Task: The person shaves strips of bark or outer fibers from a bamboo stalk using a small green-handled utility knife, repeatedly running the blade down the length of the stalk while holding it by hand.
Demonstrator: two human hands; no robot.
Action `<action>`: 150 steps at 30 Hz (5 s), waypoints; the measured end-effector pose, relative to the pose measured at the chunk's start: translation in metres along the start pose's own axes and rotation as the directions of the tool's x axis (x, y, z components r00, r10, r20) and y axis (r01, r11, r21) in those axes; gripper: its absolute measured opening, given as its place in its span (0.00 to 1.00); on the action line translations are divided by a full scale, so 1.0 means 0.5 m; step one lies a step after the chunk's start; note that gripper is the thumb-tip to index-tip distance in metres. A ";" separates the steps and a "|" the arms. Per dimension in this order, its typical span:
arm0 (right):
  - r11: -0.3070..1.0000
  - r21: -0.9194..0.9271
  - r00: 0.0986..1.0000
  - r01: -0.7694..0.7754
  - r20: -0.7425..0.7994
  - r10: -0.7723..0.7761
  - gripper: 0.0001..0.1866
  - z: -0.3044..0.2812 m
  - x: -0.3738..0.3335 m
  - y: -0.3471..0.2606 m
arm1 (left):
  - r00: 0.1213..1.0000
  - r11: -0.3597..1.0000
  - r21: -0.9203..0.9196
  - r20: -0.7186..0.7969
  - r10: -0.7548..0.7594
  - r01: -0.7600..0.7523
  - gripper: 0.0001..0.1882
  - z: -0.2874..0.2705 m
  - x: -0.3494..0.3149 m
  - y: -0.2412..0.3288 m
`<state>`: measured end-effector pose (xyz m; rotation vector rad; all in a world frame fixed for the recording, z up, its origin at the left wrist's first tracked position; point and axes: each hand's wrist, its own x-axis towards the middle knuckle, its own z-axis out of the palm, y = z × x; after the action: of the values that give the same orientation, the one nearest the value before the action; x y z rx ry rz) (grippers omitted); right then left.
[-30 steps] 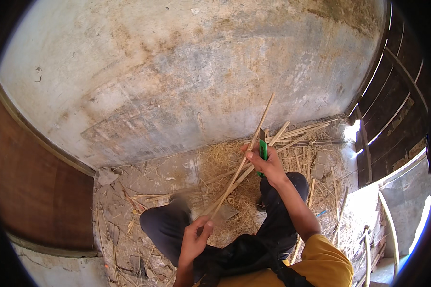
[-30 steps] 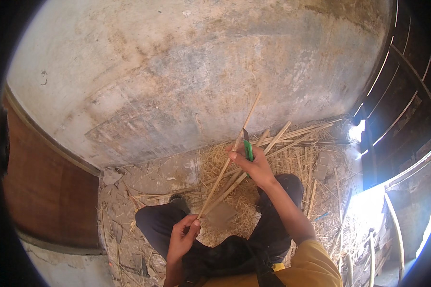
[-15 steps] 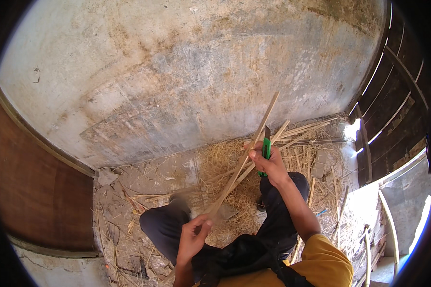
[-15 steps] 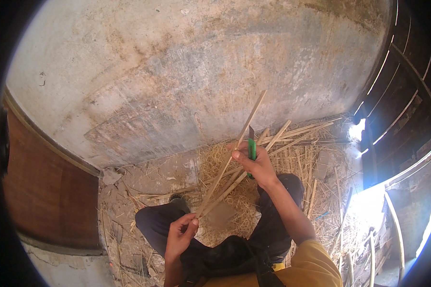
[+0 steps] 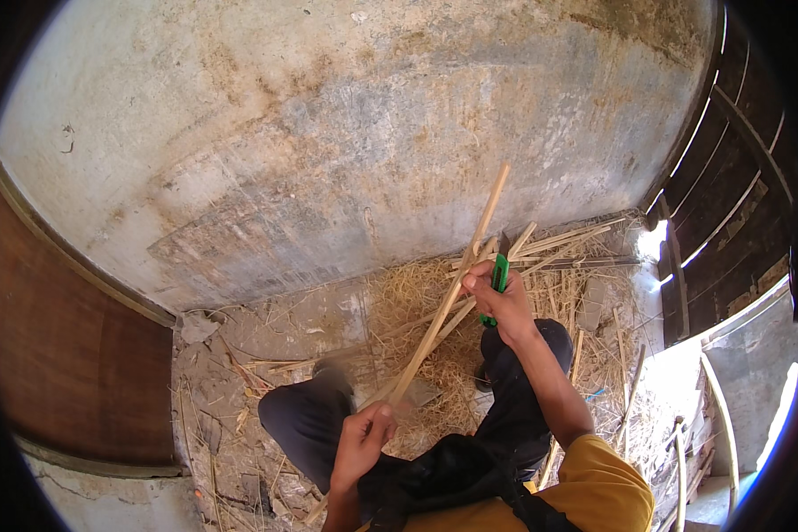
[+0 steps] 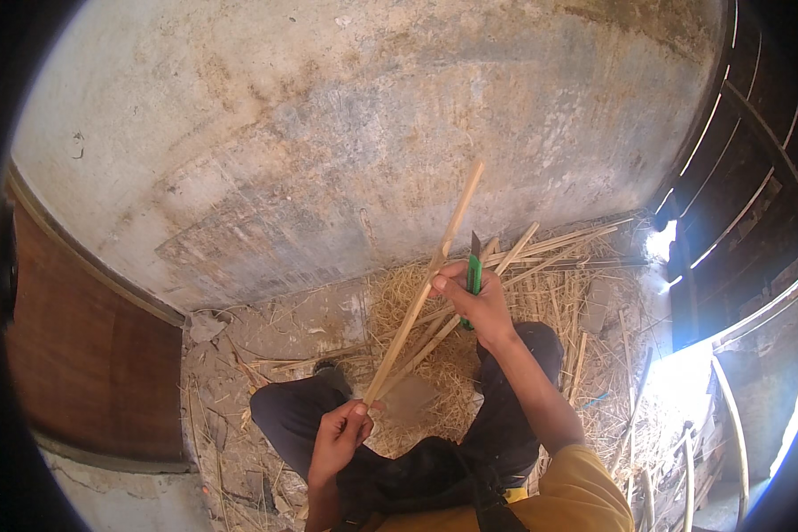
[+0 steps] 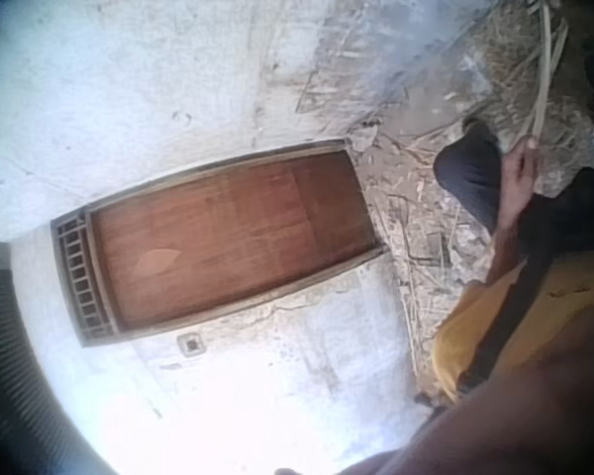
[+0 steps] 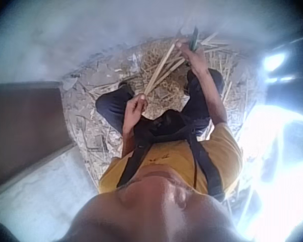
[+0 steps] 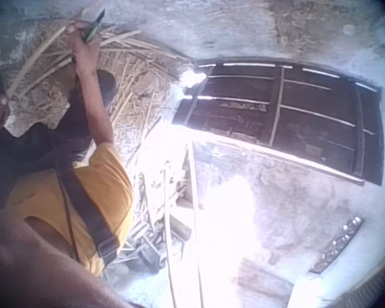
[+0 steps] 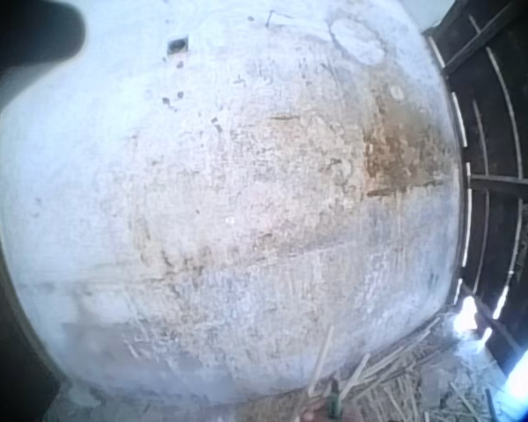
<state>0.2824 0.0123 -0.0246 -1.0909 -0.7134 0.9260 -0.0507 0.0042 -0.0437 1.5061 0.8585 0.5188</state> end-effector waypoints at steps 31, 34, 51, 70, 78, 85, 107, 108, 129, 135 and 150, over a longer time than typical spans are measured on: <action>0.995 -0.078 0.998 -0.068 0.003 0.068 0.07 0.001 0.005 0.013 | 0.999 0.997 0.080 -0.035 0.006 -0.003 0.17 0.021 -0.001 0.022; 0.995 -0.061 0.996 -0.084 0.006 0.084 0.07 0.003 0.004 0.009 | 1.000 0.999 0.042 -0.021 -0.016 0.017 0.18 0.022 0.000 0.023; 0.999 0.041 0.989 -0.025 0.144 0.019 0.05 0.011 -0.004 0.001 | 0.993 0.992 -0.105 -0.091 -0.080 0.070 0.18 0.023 0.017 0.020; 0.992 0.121 0.880 0.032 0.468 -0.086 0.15 -0.004 -0.024 0.002 | 0.955 0.997 -0.076 -0.295 0.002 -0.026 0.18 0.007 0.052 0.018; 0.911 0.402 0.924 -0.091 0.375 -0.073 0.08 -0.058 -0.004 0.015 | 0.902 0.990 -0.107 -0.430 0.038 -0.093 0.20 -0.033 0.072 0.021; 0.830 -0.522 0.975 0.198 0.019 -0.221 0.11 -0.021 0.009 0.018 | 0.972 0.973 -0.230 -0.229 -0.056 0.002 0.19 -0.026 0.062 0.042; 0.993 -0.098 0.979 0.067 0.196 -0.046 0.15 0.020 -0.024 -0.004 | 0.999 0.995 -0.098 0.035 -0.029 0.032 0.15 0.048 0.058 0.041; 0.992 -0.105 0.980 0.064 0.197 -0.042 0.16 0.019 -0.025 -0.004 | 0.999 0.995 -0.093 0.025 -0.036 0.038 0.15 0.050 0.058 0.043; 0.439 -0.543 0.698 0.716 0.565 -0.440 0.16 0.035 -0.044 0.036 | 0.971 0.993 0.089 -0.222 0.093 -0.075 0.15 0.060 0.072 0.102; 0.406 -0.552 0.684 0.728 0.556 -0.472 0.15 0.043 -0.047 0.043 | 0.941 0.980 0.159 -0.295 0.164 -0.121 0.16 0.075 0.074 0.114; 0.330 -0.638 0.702 0.696 0.507 -0.499 0.18 0.062 -0.062 0.027 | 0.934 0.968 0.229 -0.312 0.177 -0.107 0.16 0.070 0.068 0.113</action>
<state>0.2385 -0.0002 -0.0289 -1.3311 -1.7228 -0.0260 0.0087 0.0103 0.0012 1.7100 1.0945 0.8272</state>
